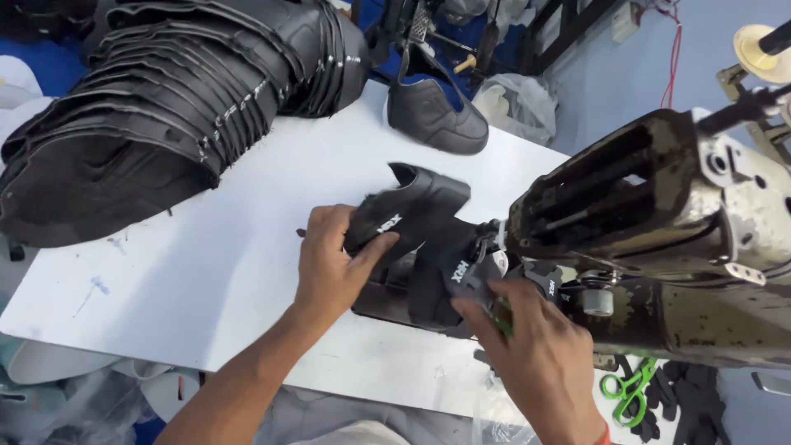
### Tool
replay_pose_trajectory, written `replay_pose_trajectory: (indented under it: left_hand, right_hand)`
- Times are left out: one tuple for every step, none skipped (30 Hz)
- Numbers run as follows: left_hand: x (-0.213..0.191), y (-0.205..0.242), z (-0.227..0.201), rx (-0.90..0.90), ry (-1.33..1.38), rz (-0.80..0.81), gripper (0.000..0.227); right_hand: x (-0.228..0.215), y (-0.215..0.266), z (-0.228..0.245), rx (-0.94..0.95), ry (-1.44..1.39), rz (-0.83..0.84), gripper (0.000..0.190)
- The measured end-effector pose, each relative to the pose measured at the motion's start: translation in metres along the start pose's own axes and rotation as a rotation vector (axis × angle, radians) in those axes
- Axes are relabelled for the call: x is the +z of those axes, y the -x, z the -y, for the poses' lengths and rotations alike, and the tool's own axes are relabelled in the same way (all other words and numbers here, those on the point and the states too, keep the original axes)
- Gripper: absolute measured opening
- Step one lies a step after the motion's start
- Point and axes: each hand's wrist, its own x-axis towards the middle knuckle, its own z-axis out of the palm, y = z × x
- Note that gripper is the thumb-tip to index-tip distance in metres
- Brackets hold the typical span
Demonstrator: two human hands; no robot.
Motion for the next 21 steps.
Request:
replay_pose_trajectory:
  left_hand:
    - [-0.003,0.001,-0.006,-0.002,0.001,-0.005,0.044]
    - [-0.006,0.001,-0.012,0.136,-0.015,-0.075,0.04]
    - [-0.008,0.001,-0.018,0.278,-0.031,-0.143,0.037]
    - [-0.01,0.001,-0.021,0.279,-0.031,-0.148,0.037]
    - [-0.012,0.002,-0.024,0.33,-0.04,-0.156,0.033]
    - [-0.013,0.003,-0.027,0.381,-0.048,-0.164,0.03]
    - [-0.014,0.004,-0.029,0.38,-0.046,-0.162,0.03]
    - [-0.015,0.005,-0.03,0.387,-0.044,-0.173,0.029]
    - [-0.016,0.005,-0.032,0.393,-0.044,-0.187,0.027]
    - [-0.018,0.006,-0.032,0.39,-0.043,-0.187,0.027]
    - [-0.02,0.006,-0.033,0.407,-0.051,-0.158,0.026]
    - [-0.022,0.007,-0.034,0.424,-0.059,-0.129,0.025]
    - [-0.022,0.007,-0.034,0.424,-0.059,-0.128,0.025]
    - [-0.021,0.006,-0.035,0.446,-0.068,-0.124,0.025]
    - [-0.021,0.006,-0.036,0.468,-0.08,-0.123,0.026]
    - [-0.02,0.005,-0.035,0.469,-0.081,-0.125,0.026]
    - [-0.02,0.006,-0.035,0.49,-0.076,-0.121,0.025]
    - [-0.019,0.006,-0.034,0.511,-0.071,-0.117,0.025]
    - [-0.023,0.004,-0.038,0.514,-0.072,-0.115,0.025]
    - [-0.026,0.002,-0.043,0.536,-0.081,-0.118,0.024]
    - [-0.03,0.0,-0.047,0.56,-0.09,-0.119,0.023]
  right_hand:
    - [0.005,-0.007,0.005,-0.005,0.001,0.001,0.043]
    - [0.009,-0.014,0.01,-0.022,0.088,0.021,0.041]
    - [0.013,-0.021,0.014,-0.038,0.175,0.037,0.04]
    - [0.017,-0.027,0.019,-0.042,0.176,0.035,0.04]
    - [0.022,-0.033,0.023,-0.032,0.237,0.085,0.041]
    - [0.026,-0.039,0.027,-0.021,0.298,0.135,0.042]
    - [0.029,-0.04,0.027,-0.019,0.3,0.138,0.042]
    - [0.033,-0.042,0.028,-0.025,0.316,0.153,0.043]
    - [0.036,-0.044,0.029,-0.034,0.331,0.17,0.044]
    - [0.038,-0.046,0.03,-0.035,0.332,0.173,0.044]
    - [0.04,-0.049,0.032,-0.04,0.342,0.17,0.043]
    - [0.042,-0.051,0.034,-0.046,0.353,0.168,0.042]
    - [0.044,-0.052,0.034,-0.045,0.354,0.169,0.042]
    - [0.045,-0.052,0.033,-0.028,0.358,0.187,0.041]
    - [0.047,-0.054,0.032,-0.014,0.362,0.202,0.04]
    - [0.049,-0.055,0.031,-0.016,0.361,0.201,0.04]
    - [0.05,-0.054,0.03,-0.018,0.35,0.22,0.038]
    - [0.051,-0.054,0.029,-0.02,0.338,0.24,0.036]
    - [0.052,-0.053,0.027,-0.017,0.337,0.237,0.036]
    - [0.053,-0.053,0.025,-0.02,0.336,0.246,0.037]
    - [0.054,-0.053,0.023,-0.019,0.333,0.253,0.037]
